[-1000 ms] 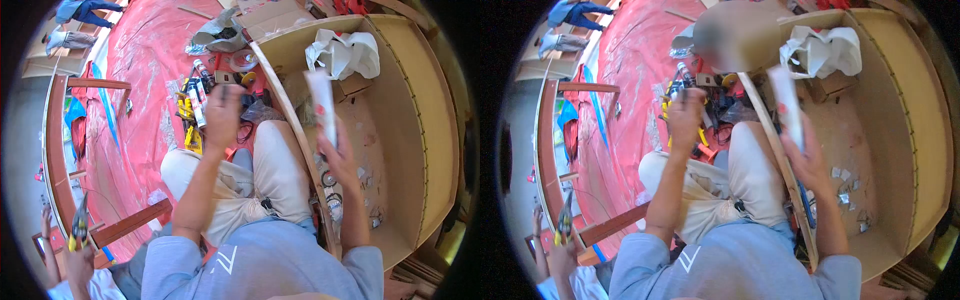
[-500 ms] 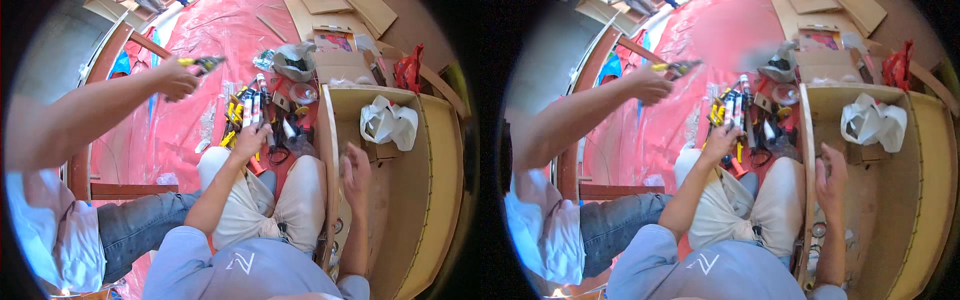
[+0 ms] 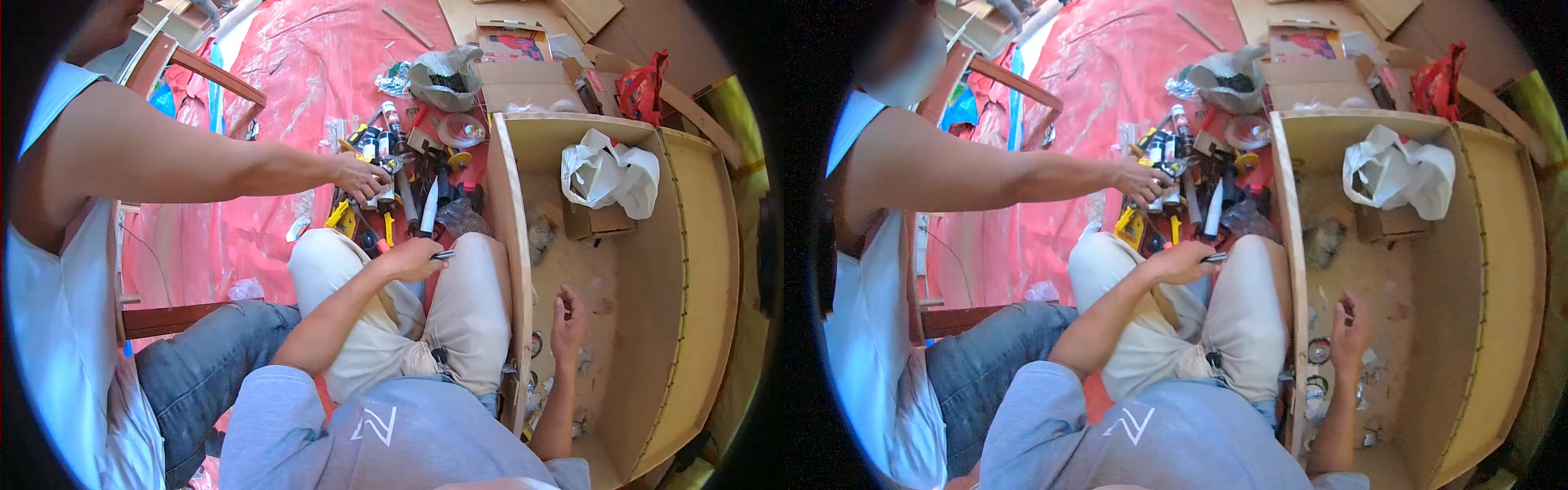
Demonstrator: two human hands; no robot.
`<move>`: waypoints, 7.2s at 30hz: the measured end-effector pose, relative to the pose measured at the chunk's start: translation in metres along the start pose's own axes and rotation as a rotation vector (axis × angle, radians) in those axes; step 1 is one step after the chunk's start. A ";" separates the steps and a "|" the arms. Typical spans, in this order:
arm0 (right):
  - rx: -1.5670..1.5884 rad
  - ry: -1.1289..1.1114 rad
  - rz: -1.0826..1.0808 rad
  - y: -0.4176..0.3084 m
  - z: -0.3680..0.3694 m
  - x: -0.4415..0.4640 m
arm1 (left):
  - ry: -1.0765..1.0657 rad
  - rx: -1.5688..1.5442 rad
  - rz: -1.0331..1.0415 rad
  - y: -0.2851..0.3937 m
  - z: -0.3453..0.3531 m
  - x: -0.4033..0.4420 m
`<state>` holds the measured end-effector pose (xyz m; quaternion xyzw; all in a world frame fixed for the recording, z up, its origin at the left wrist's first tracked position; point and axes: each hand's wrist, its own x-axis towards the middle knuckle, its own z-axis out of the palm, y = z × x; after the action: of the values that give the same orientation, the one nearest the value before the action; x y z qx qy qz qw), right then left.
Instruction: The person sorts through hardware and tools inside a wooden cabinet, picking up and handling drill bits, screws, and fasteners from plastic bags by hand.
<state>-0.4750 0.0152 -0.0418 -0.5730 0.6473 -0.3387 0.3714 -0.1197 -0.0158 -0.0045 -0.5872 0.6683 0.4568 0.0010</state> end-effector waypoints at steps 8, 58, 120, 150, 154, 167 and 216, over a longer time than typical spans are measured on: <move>0.027 -0.050 0.015 -0.011 -0.002 0.001 | 0.071 0.042 -0.105 -0.007 -0.002 0.000; -0.801 0.016 0.719 0.281 -0.148 -0.309 | 0.348 0.291 0.516 0.172 0.097 0.093; 0.326 -0.276 0.463 0.151 0.038 0.032 | 0.920 -0.752 -0.264 -0.059 -0.122 -0.048; 0.506 0.029 0.230 0.081 -0.004 0.061 | 0.651 -0.686 -0.170 -0.025 -0.122 -0.036; 0.633 0.055 0.235 0.060 -0.008 0.059 | 0.740 -0.646 -0.092 -0.019 -0.121 -0.041; 0.730 0.008 0.173 0.009 -0.010 0.069 | 0.697 -0.519 -0.173 -0.017 -0.109 0.020; 0.067 -0.083 -0.378 -0.156 0.078 0.081 | 0.511 -0.007 0.120 0.113 -0.049 -0.028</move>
<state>-0.3364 -0.0840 0.0472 -0.6850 0.5006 -0.4001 0.3464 -0.1738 -0.0361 0.1076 -0.6426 0.6791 0.2952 -0.1969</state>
